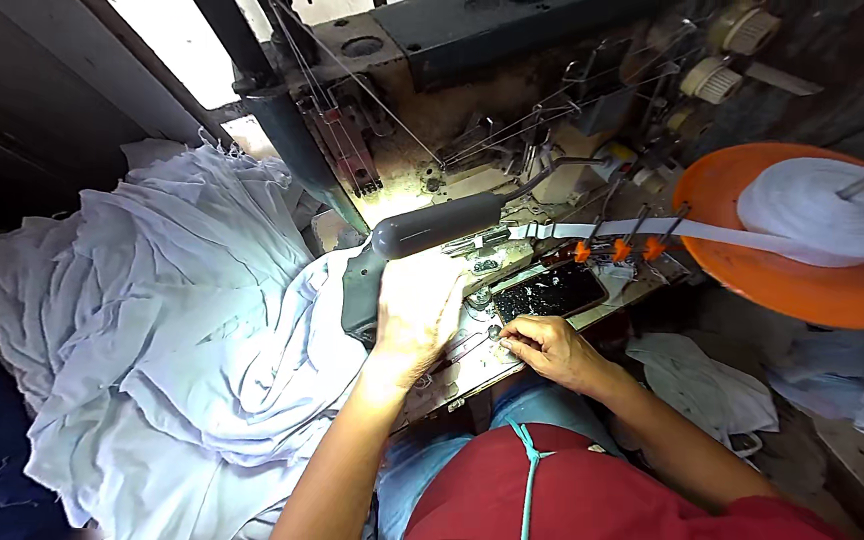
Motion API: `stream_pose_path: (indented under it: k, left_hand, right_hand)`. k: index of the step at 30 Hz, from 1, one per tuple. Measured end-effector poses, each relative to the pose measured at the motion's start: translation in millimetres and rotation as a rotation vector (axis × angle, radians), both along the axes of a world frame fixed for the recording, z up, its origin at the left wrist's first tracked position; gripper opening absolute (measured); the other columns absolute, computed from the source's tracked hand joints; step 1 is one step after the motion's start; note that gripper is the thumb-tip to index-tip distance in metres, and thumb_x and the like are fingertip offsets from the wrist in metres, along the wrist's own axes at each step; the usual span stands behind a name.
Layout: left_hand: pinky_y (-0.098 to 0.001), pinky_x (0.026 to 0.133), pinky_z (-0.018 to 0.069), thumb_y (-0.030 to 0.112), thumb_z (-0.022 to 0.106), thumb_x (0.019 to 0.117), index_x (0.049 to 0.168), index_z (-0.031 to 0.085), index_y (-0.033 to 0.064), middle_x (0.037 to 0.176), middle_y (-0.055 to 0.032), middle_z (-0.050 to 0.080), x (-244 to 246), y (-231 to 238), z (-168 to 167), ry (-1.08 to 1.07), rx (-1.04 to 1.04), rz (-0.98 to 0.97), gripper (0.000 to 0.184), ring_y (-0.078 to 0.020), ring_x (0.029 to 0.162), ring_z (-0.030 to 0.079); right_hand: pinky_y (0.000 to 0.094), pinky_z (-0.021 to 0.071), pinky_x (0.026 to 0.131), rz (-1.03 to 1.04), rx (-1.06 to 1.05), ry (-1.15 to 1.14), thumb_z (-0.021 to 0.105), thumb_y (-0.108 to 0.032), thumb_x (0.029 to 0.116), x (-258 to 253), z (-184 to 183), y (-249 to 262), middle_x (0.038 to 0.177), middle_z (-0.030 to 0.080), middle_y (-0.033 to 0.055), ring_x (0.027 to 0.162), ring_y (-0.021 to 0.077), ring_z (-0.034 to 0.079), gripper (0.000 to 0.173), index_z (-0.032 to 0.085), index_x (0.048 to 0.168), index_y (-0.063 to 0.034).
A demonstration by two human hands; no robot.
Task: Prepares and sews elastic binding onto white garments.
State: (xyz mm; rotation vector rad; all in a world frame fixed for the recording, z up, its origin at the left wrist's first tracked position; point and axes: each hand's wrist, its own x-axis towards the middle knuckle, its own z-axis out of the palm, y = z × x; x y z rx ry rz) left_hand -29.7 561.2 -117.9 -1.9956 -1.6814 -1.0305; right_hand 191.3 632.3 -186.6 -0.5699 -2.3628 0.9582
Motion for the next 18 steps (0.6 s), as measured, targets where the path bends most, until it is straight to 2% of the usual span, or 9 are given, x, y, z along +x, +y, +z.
stream_pose_path:
  k: [3,5,6,8,10,13,16,18]
  left_hand:
    - [-0.0564,0.084,0.0527,0.014,0.062,0.0962,0.109,0.071,0.0003,0.104,-0.0194,0.069,17,34,19,0.105,-0.174,0.033,0.021,-0.039,0.1,0.068]
    - [-0.0615,0.087,0.0523,0.012,0.066,0.0942,0.11,0.071,-0.0018,0.111,-0.0227,0.068,23,49,27,0.081,-0.31,0.085,0.022,-0.0434,0.107,0.066]
    - [-0.0614,0.088,0.052,0.012,0.068,0.0929,0.108,0.072,-0.0014,0.11,-0.022,0.068,24,54,28,0.063,-0.339,0.103,0.02,-0.043,0.107,0.066]
    - [-0.0612,0.085,0.0528,0.013,0.07,0.0907,0.101,0.073,-0.0013,0.104,-0.0212,0.069,25,57,27,0.043,-0.317,0.112,0.018,-0.0423,0.103,0.067]
    - [-0.0596,0.081,0.0526,0.014,0.067,0.0916,0.095,0.073,-0.0013,0.1,-0.0204,0.069,21,56,18,0.022,-0.233,0.082,0.017,-0.0414,0.099,0.067]
    - [-0.0587,0.088,0.0519,0.014,0.064,0.0941,0.096,0.075,-0.0014,0.105,-0.0195,0.071,11,54,8,-0.07,-0.156,0.015,0.019,-0.0389,0.103,0.068]
    - [-0.0586,0.088,0.0509,0.014,0.064,0.0929,0.095,0.074,-0.001,0.106,-0.0191,0.071,8,52,7,-0.11,-0.158,0.029,0.018,-0.0376,0.102,0.068]
    - [-0.0607,0.084,0.051,0.015,0.063,0.0918,0.095,0.073,-0.0029,0.102,-0.0211,0.071,13,53,9,-0.095,-0.162,0.09,0.021,-0.0401,0.098,0.069]
  right_hand:
    - [0.0278,0.054,0.073,-0.041,0.053,0.028,0.058,-0.015,0.0999,2,3,0,0.088,0.072,0.0125,0.076,0.0165,0.067,0.022,0.074,0.099,-0.0002]
    - [0.0264,0.0537,0.071,-0.058,0.06,0.044,0.059,-0.015,0.0999,6,6,0,0.087,0.072,0.0119,0.075,0.0156,0.066,0.021,0.074,0.099,-0.0004]
    - [0.0256,0.0533,0.07,-0.068,0.061,0.047,0.059,-0.015,0.0999,9,7,1,0.087,0.071,0.0116,0.073,0.0149,0.065,0.021,0.074,0.099,-0.0005]
    - [0.0256,0.0526,0.069,-0.08,0.054,0.032,0.059,-0.015,0.1,16,9,3,0.087,0.071,0.0117,0.073,0.0148,0.065,0.021,0.074,0.099,-0.0006]
    - [0.0267,0.0524,0.069,-0.079,0.049,0.016,0.058,-0.014,0.0998,23,9,5,0.087,0.071,0.0127,0.073,0.0159,0.065,0.021,0.074,0.099,0.0002]
    - [0.0292,0.0527,0.069,-0.059,0.053,-0.002,0.058,-0.012,0.0993,28,6,6,0.087,0.071,0.0143,0.073,0.0186,0.066,0.021,0.073,0.099,0.0014]
    - [0.0314,0.053,0.069,-0.041,0.053,0.009,0.058,-0.01,0.0985,25,5,4,0.086,0.07,0.0148,0.074,0.0205,0.066,0.019,0.073,0.098,0.0017]
    - [0.0332,0.0532,0.069,-0.032,0.052,0.023,0.058,-0.009,0.0982,22,4,2,0.085,0.07,0.0154,0.074,0.0218,0.067,0.018,0.072,0.097,0.0022]
